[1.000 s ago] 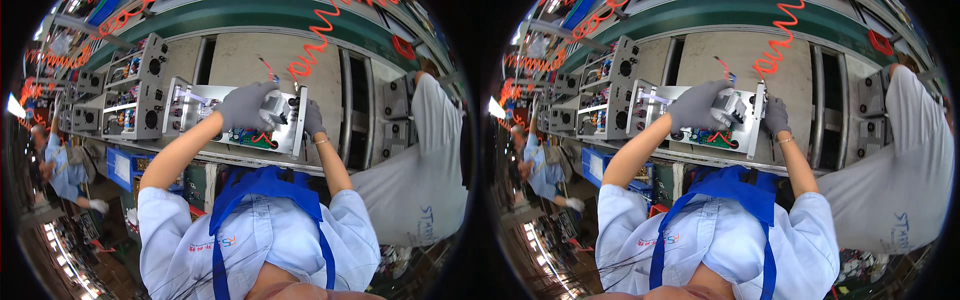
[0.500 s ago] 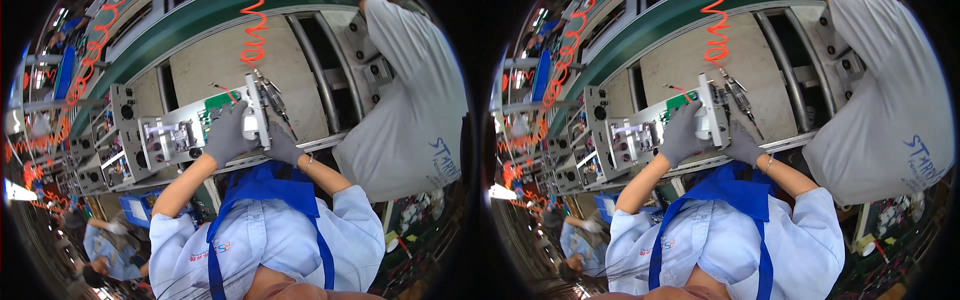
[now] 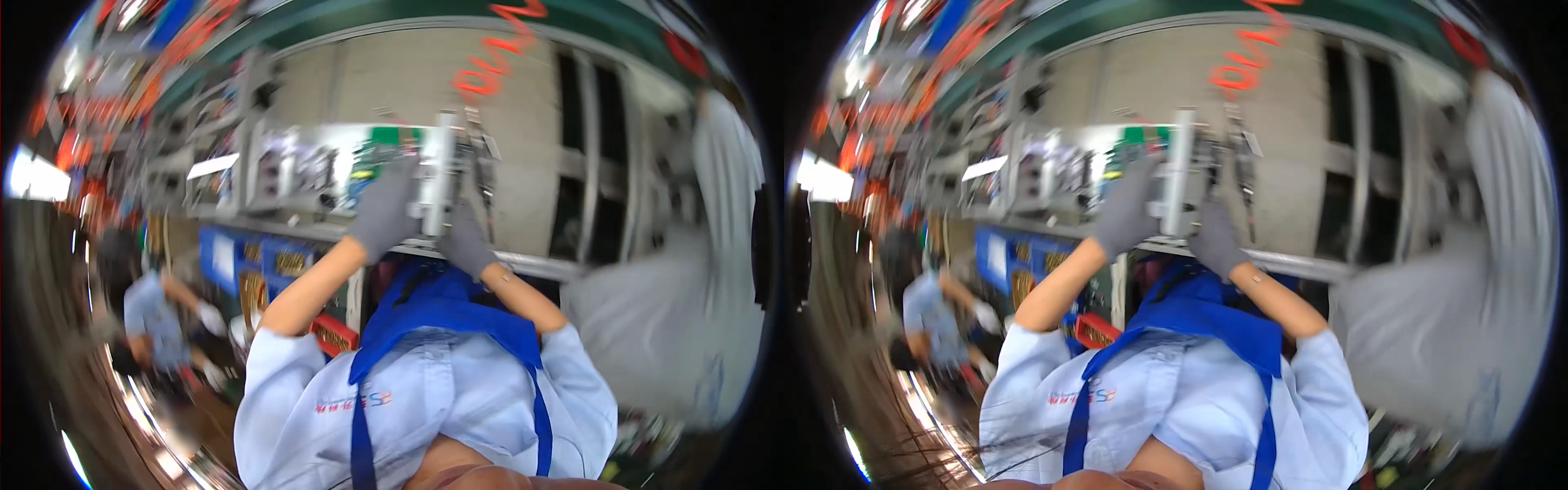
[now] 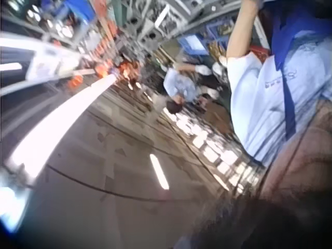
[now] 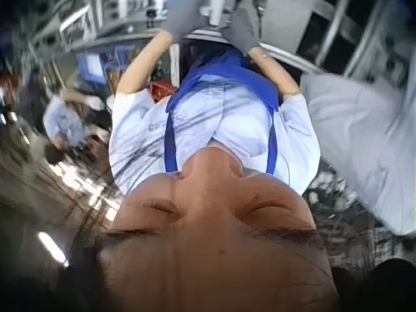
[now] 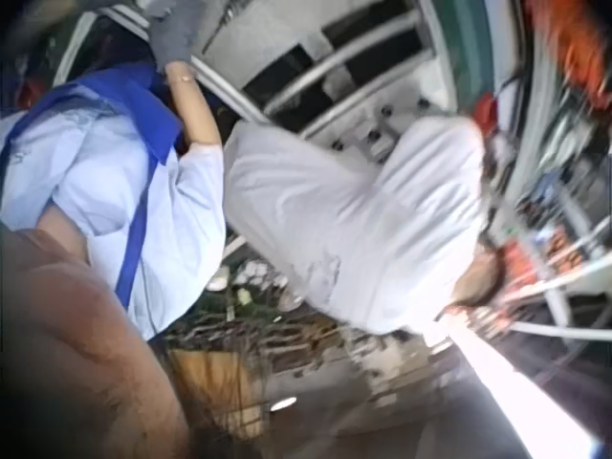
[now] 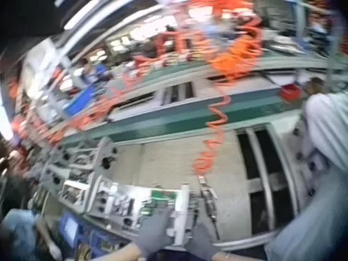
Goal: The person uses a pneumatic screwdriver to fasten screws onto a circuit board mounted in a metal housing. They repeatedly pick up screws from a nearby bin, align them with the tool, and drive them into the board. The person also handles the board and housing to adjust positioning during the process.
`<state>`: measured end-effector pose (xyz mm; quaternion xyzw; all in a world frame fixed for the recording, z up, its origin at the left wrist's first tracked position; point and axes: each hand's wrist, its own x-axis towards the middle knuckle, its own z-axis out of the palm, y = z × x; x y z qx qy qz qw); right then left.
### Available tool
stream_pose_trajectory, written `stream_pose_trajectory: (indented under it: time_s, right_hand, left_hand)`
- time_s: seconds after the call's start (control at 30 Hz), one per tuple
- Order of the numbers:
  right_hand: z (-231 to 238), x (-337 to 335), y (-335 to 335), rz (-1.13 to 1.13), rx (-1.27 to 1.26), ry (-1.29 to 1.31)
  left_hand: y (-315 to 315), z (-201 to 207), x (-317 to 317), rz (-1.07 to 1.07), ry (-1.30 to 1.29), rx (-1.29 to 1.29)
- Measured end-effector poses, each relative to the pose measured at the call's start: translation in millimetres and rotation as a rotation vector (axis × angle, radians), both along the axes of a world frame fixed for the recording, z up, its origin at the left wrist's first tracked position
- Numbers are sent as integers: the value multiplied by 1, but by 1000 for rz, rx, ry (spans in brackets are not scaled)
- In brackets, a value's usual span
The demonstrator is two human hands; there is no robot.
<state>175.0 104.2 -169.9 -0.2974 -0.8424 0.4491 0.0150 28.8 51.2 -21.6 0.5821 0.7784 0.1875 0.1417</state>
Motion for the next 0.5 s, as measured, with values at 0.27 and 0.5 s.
stream_pose_trajectory:
  time_s: [0.27,0.5]
  right_hand:
    - [-8,17,37,-30,21,142]
    - [-190,4,115,-53,262,-41]
  left_hand:
    - [-67,9,14,268,14,413]
    - [-204,-18,3,643,35,519]
